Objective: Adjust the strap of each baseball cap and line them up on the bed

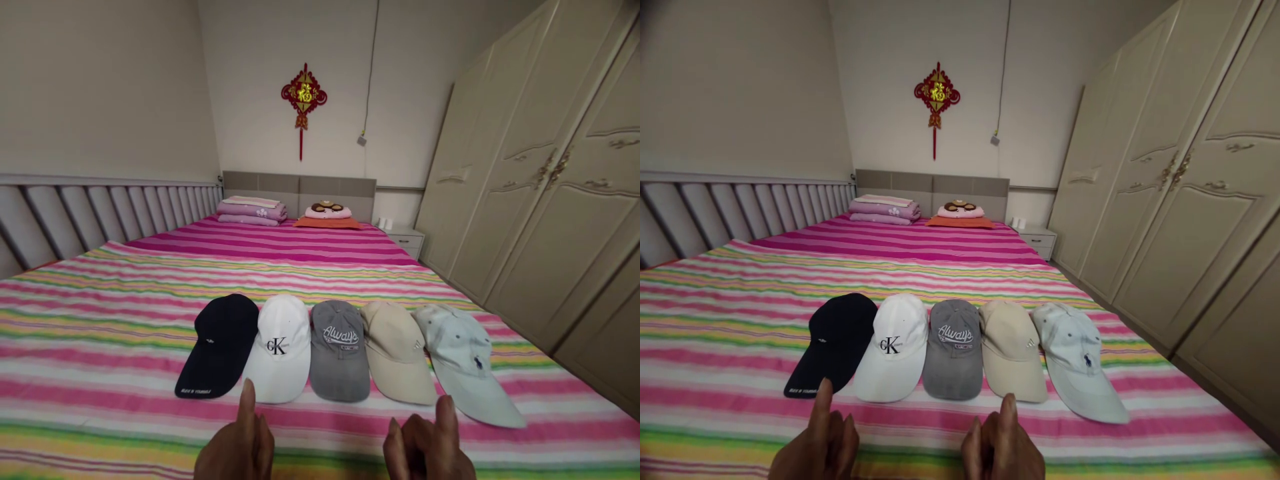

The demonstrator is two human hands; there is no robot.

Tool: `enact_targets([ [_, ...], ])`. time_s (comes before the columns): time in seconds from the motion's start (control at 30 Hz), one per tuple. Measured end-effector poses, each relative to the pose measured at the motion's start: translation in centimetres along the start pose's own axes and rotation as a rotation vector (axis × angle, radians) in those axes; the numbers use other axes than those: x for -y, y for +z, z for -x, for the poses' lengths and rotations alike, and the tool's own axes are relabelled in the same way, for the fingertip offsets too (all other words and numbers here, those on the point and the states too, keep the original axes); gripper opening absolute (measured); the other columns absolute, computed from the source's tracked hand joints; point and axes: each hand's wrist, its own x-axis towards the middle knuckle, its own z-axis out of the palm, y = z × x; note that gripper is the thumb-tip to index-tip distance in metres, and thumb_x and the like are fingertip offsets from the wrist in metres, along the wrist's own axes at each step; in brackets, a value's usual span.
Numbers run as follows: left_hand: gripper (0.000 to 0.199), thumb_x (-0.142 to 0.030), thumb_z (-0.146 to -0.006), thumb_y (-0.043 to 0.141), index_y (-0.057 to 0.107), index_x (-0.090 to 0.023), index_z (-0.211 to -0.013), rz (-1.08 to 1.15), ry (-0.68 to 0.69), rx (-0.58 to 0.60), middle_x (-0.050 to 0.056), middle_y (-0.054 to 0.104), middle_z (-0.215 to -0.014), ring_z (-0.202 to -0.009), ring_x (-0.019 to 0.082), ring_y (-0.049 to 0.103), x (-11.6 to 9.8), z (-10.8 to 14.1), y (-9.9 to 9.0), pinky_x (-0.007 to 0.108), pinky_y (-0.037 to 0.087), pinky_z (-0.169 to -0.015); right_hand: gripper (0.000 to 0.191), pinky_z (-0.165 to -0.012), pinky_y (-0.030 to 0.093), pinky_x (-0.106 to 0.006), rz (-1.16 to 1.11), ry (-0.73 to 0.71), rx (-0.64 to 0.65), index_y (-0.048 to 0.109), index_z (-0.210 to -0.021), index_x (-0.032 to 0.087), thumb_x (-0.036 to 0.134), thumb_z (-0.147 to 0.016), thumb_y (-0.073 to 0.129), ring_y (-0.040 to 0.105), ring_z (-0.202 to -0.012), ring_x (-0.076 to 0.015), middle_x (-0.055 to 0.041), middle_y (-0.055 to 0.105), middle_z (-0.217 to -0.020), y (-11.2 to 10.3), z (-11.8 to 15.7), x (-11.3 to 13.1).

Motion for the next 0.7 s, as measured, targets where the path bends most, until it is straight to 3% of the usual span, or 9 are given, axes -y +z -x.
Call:
enact_targets([
  [0.1, 0.062, -0.02, -0.054, 0.064, 0.044, -0.019, -0.113, -0.196, 0.153, -0.106, -0.006, 0.047, -0.039, -0.036, 0.018, 0.043, 0.1, -0.2, 0.5, 0.026, 0.02, -0.04, 0.067, -0.033, 0.035, -0.026, 0.016, -0.055, -0.027, 0.002, -0.138, 0.001, 0.018, -0.085, 0.038, 0.043, -0.031, -0.0166, 0.0071, 0.041, -0.036, 0.2, -0.3, -0.1],
  [0.27, 0.054, -0.017, -0.079, 0.036, 0.023, -0.01, -0.13, -0.593, 0.474, -0.201, -0.005, 0.052, -0.044, -0.039, 0.019, 0.05, -1.3, -0.2, 0.0, 0.027, 0.026, -0.044, 0.072, -0.032, 0.033, -0.024, -0.086, -0.093, -0.059, 0.0, -0.139, 0.001, 0.01, -0.083, 0.044, 0.036, -0.03, -0.0128, 0.0088, 0.039, -0.038, -0.5, -0.8, -0.2],
  [0.33, 0.057, -0.015, -0.08, 0.036, 0.018, -0.008, -0.133, -0.646, 0.626, -0.194, -0.006, 0.051, -0.043, -0.036, 0.017, 0.049, -1.8, -0.2, -0.3, 0.027, 0.025, -0.042, 0.073, -0.032, 0.034, -0.023, -0.089, -0.123, -0.01, -0.002, -0.138, 0.001, 0.007, -0.082, 0.045, 0.035, -0.03, -0.0119, 0.0086, 0.041, -0.039, -0.8, -0.7, -0.1],
  [0.4, 0.055, -0.016, -0.079, 0.04, 0.025, -0.008, -0.131, -0.611, 0.686, -0.193, -0.006, 0.05, -0.041, -0.033, 0.016, 0.047, -1.8, -0.3, -0.4, 0.027, 0.025, -0.04, 0.073, -0.032, 0.036, -0.022, -0.102, -0.147, 0.03, -0.003, -0.138, -0.001, 0.008, -0.083, 0.044, 0.037, -0.03, -0.0117, 0.0083, 0.042, -0.039, -0.8, -0.4, -0.1],
  [0.5, 0.044, -0.024, -0.076, 0.049, 0.046, -0.014, -0.118, -0.408, 0.522, -0.142, -0.005, 0.05, -0.042, -0.035, 0.013, 0.047, -0.9, -0.7, -0.3, 0.025, 0.028, -0.04, 0.067, -0.035, 0.041, -0.023, -0.098, -0.161, 0.125, 0.001, -0.139, 0.002, 0.014, -0.086, 0.041, 0.047, -0.035, -0.0138, 0.0036, 0.051, -0.044, 0.2, 0.4, -0.2],
  [0.6, 0.03, -0.031, -0.068, 0.061, 0.06, -0.018, -0.095, -0.035, 0.124, -0.085, -0.004, 0.053, -0.05, -0.045, 0.012, 0.052, 1.6, -1.7, 0.2, 0.022, 0.037, -0.047, 0.048, -0.045, 0.051, -0.025, -0.086, -0.28, 0.294, 0.031, -0.133, 0.01, 0.017, -0.086, 0.037, 0.062, -0.054, -0.0174, -0.0068, 0.065, -0.066, 2.0, 2.0, -0.6],
  [0.7, 0.019, -0.022, -0.069, 0.062, 0.057, -0.018, -0.087, 0.505, -0.396, -0.319, -0.002, 0.06, -0.069, -0.063, 0.011, 0.058, 4.7, -2.8, 0.2, 0.019, 0.044, -0.06, 0.033, -0.066, 0.055, -0.028, -0.066, -0.292, 0.472, 0.053, -0.112, 0.013, 0.019, -0.083, 0.039, 0.066, -0.084, -0.0221, -0.0138, 0.067, -0.097, 3.7, 4.6, -1.7],
])
